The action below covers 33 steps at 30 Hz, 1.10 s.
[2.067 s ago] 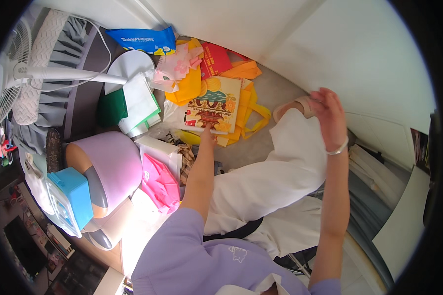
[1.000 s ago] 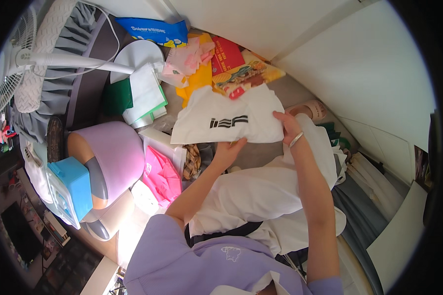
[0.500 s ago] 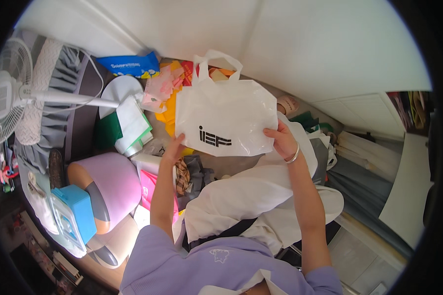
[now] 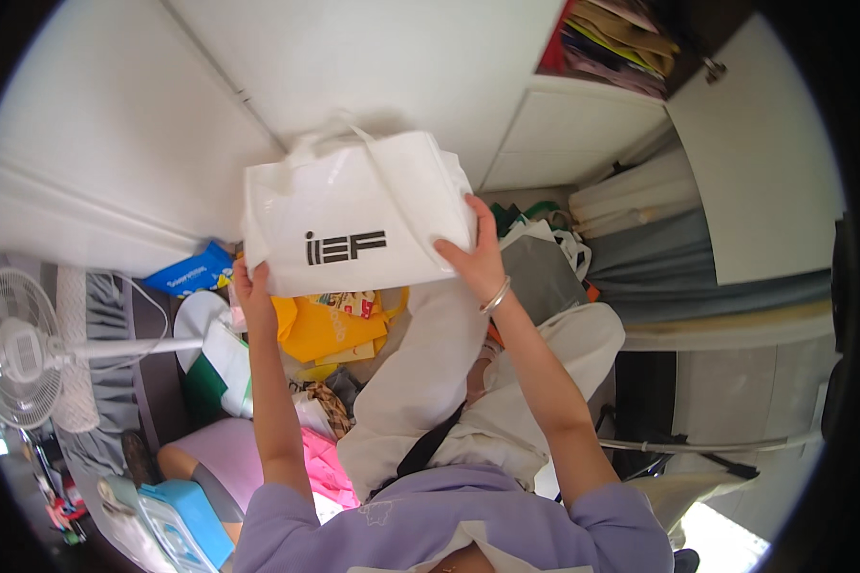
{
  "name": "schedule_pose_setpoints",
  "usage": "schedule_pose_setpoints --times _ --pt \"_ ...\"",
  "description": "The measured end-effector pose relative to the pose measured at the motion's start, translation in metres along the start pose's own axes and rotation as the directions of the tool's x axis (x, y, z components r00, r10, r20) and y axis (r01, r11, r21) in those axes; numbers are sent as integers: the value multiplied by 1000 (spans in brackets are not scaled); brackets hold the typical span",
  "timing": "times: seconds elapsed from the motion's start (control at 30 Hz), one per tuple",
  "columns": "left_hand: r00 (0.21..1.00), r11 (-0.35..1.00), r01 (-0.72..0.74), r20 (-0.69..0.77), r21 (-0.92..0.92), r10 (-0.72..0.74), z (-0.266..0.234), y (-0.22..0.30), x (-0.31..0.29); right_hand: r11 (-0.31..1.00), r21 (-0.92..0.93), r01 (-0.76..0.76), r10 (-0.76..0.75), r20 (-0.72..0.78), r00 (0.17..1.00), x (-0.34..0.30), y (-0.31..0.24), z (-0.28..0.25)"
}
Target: The person sits on the floor and folds various shopping bags, then places them into a cabinet. They handle multiple bags of different colors and sizes, folding each one before storing it.
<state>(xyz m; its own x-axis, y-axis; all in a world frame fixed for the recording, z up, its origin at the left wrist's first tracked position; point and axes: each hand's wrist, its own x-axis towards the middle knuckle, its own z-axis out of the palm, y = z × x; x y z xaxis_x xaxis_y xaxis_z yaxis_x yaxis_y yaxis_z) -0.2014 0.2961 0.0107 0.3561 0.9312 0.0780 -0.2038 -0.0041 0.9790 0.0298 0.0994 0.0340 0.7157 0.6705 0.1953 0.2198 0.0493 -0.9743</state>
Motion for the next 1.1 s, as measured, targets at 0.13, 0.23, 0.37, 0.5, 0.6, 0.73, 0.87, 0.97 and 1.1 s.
schedule_pose_setpoints --times 0.13,0.23,0.37,0.5,0.6,0.73,0.87,0.97,1.1 --pt "993 999 7 118 41 -12 34 47 -12 941 225 -253 264 -16 964 -10 -4 -16" --pt "984 907 15 157 421 -89 45 62 -8 940 336 63 -3 -177 984 -16 5 -37" --pt "978 872 30 168 489 -128 67 60 -10 981 132 139 -86 -342 936 -24 -7 -59" --pt "992 959 -11 122 283 -25 95 43 -19 914 350 204 20 -542 840 -26 -1 -76" --pt "992 982 12 118 188 -34 118 33 -25 849 515 118 243 -579 778 -39 14 -89" --pt "962 964 -39 270 261 -34 146 22 -34 714 697 -64 505 -450 737 -60 37 -118" --pt "834 915 -211 552 344 -16 211 15 -37 425 833 -355 632 8 775 -85 61 -192" --pt "806 892 385 557 -235 -201 270 -15 -33 543 824 -160 623 -267 735 -95 66 -227" --pt "400 701 564 598 436 -694 289 -150 -52 412 911 13 736 -341 585 -119 94 -265"
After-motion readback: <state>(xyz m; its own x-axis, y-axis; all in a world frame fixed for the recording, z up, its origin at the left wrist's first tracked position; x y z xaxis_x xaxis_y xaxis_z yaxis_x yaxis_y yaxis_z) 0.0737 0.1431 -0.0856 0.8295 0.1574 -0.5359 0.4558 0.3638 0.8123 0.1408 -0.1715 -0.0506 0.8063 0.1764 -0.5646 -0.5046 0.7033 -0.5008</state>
